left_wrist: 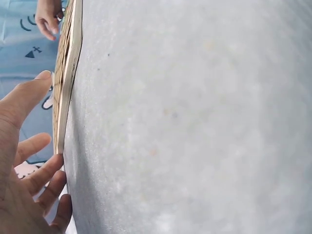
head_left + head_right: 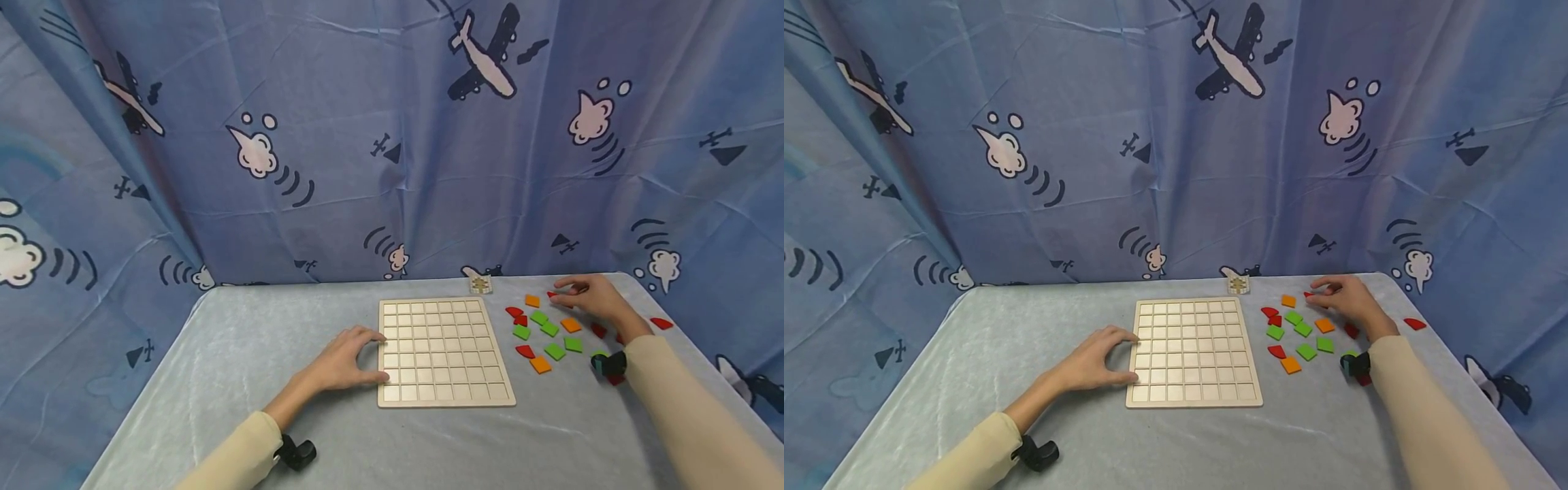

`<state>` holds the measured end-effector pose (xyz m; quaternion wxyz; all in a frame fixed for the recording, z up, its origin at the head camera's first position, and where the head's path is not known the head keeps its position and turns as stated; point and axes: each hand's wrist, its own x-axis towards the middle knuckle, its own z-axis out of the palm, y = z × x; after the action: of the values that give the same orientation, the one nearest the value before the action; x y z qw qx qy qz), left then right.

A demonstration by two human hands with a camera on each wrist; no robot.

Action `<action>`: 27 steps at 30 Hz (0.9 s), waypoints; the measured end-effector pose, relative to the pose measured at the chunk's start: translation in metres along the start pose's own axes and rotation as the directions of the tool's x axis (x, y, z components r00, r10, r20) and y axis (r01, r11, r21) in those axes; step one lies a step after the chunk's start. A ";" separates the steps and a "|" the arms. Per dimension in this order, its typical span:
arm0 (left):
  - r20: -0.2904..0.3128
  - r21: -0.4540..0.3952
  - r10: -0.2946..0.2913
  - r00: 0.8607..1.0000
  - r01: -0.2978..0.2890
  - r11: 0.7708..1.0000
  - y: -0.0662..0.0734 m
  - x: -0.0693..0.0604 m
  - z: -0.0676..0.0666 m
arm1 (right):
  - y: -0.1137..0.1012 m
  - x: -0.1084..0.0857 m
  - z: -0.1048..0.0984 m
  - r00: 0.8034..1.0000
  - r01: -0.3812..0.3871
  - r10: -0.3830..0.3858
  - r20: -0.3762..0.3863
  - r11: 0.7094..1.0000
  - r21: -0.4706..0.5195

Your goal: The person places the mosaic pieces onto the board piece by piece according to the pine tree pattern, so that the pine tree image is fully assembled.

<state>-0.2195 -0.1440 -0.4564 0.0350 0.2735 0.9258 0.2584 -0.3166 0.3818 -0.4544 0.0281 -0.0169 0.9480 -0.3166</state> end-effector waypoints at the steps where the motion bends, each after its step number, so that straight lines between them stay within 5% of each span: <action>1: 0.001 -0.002 0.000 1.000 0.000 1.000 0.000 0.000 0.000 | 0.001 0.002 0.000 1.000 0.001 -0.001 0.001 1.000 -0.005; 27: -0.012 0.007 0.010 1.000 -0.010 1.000 -0.001 0.001 0.000 | 0.004 0.013 0.004 0.999 -0.045 0.044 0.028 0.999 0.010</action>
<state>-0.2209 -0.1440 -0.4572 0.0275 0.2768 0.9255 0.2571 -0.3294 0.3826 -0.4605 0.0482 0.0000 0.9459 -0.3208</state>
